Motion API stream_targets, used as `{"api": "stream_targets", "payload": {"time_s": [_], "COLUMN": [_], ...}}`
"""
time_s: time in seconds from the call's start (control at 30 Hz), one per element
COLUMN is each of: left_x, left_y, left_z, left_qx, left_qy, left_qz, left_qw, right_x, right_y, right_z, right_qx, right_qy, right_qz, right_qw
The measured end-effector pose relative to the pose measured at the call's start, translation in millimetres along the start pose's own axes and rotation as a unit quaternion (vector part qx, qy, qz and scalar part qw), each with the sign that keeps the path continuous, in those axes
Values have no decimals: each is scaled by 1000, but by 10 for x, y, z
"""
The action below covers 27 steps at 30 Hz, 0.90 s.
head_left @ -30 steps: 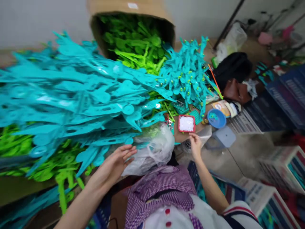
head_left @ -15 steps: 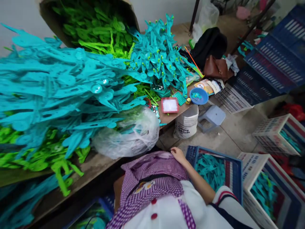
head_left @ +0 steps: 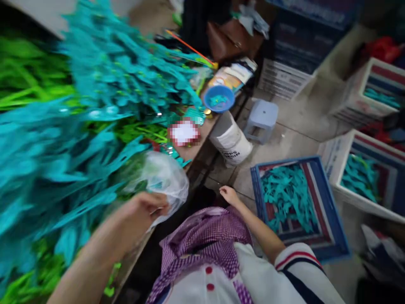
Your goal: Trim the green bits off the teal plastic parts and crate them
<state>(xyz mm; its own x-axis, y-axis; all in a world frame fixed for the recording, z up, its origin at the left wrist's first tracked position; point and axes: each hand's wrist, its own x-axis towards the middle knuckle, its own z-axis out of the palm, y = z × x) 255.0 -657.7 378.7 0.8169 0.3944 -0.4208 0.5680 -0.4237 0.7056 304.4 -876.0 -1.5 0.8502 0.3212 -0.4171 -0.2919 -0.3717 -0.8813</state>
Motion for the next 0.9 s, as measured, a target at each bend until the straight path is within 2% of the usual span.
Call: {"api": "stream_targets", "payload": {"time_s": [0.07, 0.13, 0.27, 0.37, 0.47, 0.57, 0.67, 0.77, 0.83, 0.9], "left_x": [253, 468, 844, 1139, 1317, 1298, 1176, 1093, 1087, 1109], "left_y": [-76, -250, -598, -646, -604, -726, -1076, -1485, -1703, -1853], "left_z": [271, 500, 885, 1212, 1438, 1434, 1295, 1176, 1134, 1111], "left_qx": [62, 102, 36, 65, 72, 60, 71, 73, 54, 38], "left_qy": [-103, -141, -112, -91, -113, -125, -117, -113, -108, -90], "left_qz": [38, 50, -26, 21, 67, 56, 16, -22, -52, -81], "left_qw": [992, 984, 993, 993, 989, 989, 990, 991, 991, 992], "right_x": [-131, -350, -744, -649, -117, 704, 1602, 2416, 2865, 3214], "right_y": [298, 581, 928, 920, 665, 177, -439, -969, -1168, -1222], "right_z": [-44, -91, -211, -356, -564, -758, -832, -812, -793, -782], "right_qx": [17, 22, 15, -11, -55, -112, -172, -223, -253, -280], "right_qy": [37, 62, 78, 82, 91, 109, 113, 96, 86, 80], "right_qz": [59, 115, 174, 171, 135, 66, -34, -129, -161, -161], "right_qw": [997, 991, 982, 982, 985, 986, 978, 961, 950, 943]}}
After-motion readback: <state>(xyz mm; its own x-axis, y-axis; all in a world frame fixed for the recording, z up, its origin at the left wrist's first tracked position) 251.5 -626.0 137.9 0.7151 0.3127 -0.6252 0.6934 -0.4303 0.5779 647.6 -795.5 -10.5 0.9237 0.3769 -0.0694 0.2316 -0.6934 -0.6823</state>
